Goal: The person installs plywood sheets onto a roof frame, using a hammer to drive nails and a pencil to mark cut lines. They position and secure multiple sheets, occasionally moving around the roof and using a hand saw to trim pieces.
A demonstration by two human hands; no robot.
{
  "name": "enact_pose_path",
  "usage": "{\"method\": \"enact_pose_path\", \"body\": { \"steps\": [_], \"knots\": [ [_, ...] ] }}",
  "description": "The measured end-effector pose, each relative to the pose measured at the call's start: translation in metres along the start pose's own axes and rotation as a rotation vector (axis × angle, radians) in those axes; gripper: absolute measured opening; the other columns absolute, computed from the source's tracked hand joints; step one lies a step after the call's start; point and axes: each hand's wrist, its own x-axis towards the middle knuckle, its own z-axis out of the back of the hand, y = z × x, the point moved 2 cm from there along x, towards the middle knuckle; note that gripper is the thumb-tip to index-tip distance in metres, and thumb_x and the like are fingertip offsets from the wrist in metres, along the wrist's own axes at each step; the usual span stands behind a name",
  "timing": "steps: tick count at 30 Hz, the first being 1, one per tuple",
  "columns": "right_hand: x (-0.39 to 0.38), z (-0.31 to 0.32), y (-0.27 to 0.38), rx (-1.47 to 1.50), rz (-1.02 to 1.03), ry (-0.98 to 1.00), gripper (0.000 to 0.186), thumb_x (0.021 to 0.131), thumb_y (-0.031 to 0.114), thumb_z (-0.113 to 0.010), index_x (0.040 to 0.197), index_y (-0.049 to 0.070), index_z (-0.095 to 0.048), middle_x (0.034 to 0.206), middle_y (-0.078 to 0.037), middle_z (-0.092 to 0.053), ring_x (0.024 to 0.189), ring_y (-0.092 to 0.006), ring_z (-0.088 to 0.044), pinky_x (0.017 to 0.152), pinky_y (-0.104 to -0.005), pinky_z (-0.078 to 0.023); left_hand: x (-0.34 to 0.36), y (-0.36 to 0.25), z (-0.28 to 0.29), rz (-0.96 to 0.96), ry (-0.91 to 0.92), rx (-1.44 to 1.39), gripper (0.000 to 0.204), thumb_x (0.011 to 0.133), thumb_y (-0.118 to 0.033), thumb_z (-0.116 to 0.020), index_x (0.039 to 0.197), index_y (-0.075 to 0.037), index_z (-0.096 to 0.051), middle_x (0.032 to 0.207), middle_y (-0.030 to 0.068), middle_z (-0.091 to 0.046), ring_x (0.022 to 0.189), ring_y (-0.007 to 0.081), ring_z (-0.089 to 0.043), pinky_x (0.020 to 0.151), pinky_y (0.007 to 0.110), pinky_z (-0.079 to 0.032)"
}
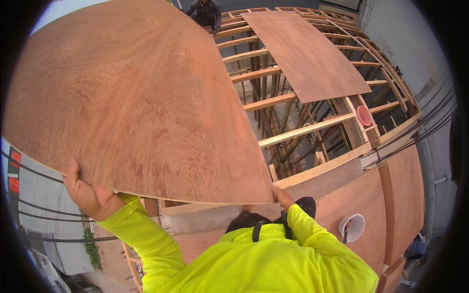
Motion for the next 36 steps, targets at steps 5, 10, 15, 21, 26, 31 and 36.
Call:
{"method": "enact_pose_path", "body": {
  "steps": [5,10,15,21,26,31,36],
  "knots": [
    [0.009,-0.005,-0.023,0.517,-0.143,-0.129,0.050,0.098,0.049,-0.052,0.123,0.007,-0.062,0.113,-0.010,-0.065,0.093,-0.0219,-0.062,0.071,-0.0373,-0.050,0.013,0.023,0.015,0.029,-0.014,0.026,0.061,0.091,-0.016,-0.057,0.142,0.007,-0.032,0.136,0.0276,-0.047,0.125,0.0391,-0.051,0.102,0.054,-0.047],
    [0.021,0.047,-0.003,0.563,-0.005,-0.387,0.028,0.092,0.034,-0.066,0.097,0.006,-0.069,0.074,0.000,-0.060,0.058,-0.0109,-0.051,0.049,-0.0278,-0.038,0.019,0.048,0.040,0.087,-0.115,0.038,0.057,0.091,-0.017,-0.051,0.139,0.009,-0.036,0.137,0.0274,-0.048,0.126,0.0401,-0.051,0.104,0.055,-0.045],
    [0.027,0.096,0.019,0.468,0.069,-0.481,0.028,0.090,0.031,-0.070,0.091,0.003,-0.071,0.066,0.003,-0.053,0.051,-0.0089,-0.045,0.044,-0.0255,-0.033,0.006,0.075,0.068,0.143,-0.239,0.025,0.053,0.087,-0.015,-0.050,0.133,0.010,-0.043,0.132,0.0253,-0.052,0.122,0.0388,-0.054,0.102,0.054,-0.047],
    [0.034,0.153,0.040,0.366,0.172,-0.640,0.030,0.088,0.026,-0.071,0.093,-0.004,-0.072,0.067,0.000,-0.056,0.053,-0.0087,-0.046,0.047,-0.0273,-0.036,-0.013,0.111,0.092,0.317,-0.320,-0.006,0.056,0.084,-0.012,-0.048,0.135,0.009,-0.042,0.136,0.0240,-0.050,0.127,0.0378,-0.051,0.106,0.055,-0.044],
    [0.035,0.181,0.080,0.394,0.214,-0.726,0.030,0.088,0.026,-0.071,0.100,-0.001,-0.071,0.077,-0.003,-0.062,0.062,-0.0102,-0.053,0.052,-0.0263,-0.043,-0.014,0.141,0.128,0.485,-0.298,-0.022,0.053,0.087,-0.006,-0.041,0.139,0.007,-0.039,0.140,0.0237,-0.048,0.130,0.0390,-0.048,0.109,0.057,-0.042],
    [0.061,0.212,0.100,0.639,0.292,-0.987,0.079,0.081,0.024,-0.080,0.142,-0.007,-0.040,0.134,-0.027,-0.053,0.116,-0.0340,-0.059,0.088,-0.0393,-0.054,-0.030,0.193,0.159,0.700,-0.308,0.065,0.050,0.088,0.002,-0.038,0.138,0.006,-0.040,0.141,0.0235,-0.048,0.131,0.0381,-0.048,0.109,0.055,-0.045],
    [0.020,0.185,0.140,0.788,0.215,-0.978,0.077,0.086,0.030,-0.076,0.141,-0.008,-0.039,0.122,-0.024,-0.059,0.101,-0.0294,-0.065,0.079,-0.0370,-0.057,-0.050,0.238,0.172,0.936,-0.371,0.136,0.043,0.088,0.004,-0.040,0.130,0.005,-0.046,0.137,0.0218,-0.052,0.126,0.0355,-0.053,0.108,0.052,-0.047]
  ]
}}
